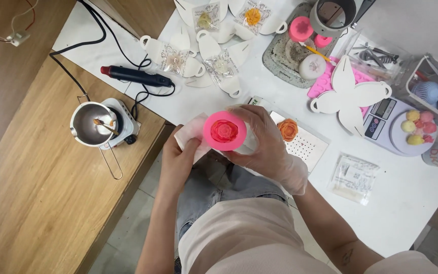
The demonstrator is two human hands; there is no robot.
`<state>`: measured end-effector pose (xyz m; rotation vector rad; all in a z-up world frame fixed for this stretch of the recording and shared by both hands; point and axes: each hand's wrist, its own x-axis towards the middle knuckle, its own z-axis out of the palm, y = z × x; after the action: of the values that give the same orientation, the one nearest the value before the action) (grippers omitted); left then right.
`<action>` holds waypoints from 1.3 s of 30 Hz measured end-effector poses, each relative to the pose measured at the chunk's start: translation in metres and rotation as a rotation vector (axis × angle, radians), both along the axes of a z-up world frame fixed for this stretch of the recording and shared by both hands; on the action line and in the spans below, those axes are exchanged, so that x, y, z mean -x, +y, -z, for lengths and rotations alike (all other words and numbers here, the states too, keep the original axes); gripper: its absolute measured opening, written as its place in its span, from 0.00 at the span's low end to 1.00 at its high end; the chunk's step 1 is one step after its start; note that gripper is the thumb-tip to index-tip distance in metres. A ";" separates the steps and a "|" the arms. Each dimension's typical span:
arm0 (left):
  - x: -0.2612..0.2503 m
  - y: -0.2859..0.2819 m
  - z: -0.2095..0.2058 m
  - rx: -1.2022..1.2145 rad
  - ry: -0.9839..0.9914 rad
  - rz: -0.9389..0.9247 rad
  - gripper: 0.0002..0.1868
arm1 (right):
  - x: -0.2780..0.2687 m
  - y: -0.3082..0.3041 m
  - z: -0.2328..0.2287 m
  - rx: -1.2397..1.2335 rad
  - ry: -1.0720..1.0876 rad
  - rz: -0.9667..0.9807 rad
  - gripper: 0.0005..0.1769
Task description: Pouring, molding, and finishing wax to create decorative rose-shaped candles.
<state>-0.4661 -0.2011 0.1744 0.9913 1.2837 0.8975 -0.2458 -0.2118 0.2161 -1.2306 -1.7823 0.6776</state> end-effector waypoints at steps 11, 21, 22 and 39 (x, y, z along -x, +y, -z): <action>-0.022 -0.002 -0.026 0.226 -0.281 -0.034 0.15 | -0.012 -0.008 0.021 -0.069 -0.055 0.035 0.47; -0.026 -0.005 0.011 0.261 -0.255 0.078 0.12 | -0.034 -0.014 0.010 0.000 -0.008 0.123 0.47; -0.029 -0.005 0.009 0.257 -0.260 0.098 0.12 | -0.037 -0.013 0.009 -0.006 -0.016 0.142 0.47; -0.090 0.001 -0.029 0.092 -0.122 0.095 0.18 | -0.046 -0.022 0.019 -0.028 -0.136 0.163 0.46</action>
<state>-0.3757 -0.1999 0.2037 0.9037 1.1551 0.8069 -0.1995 -0.2335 0.1975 -1.4140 -1.7711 0.4837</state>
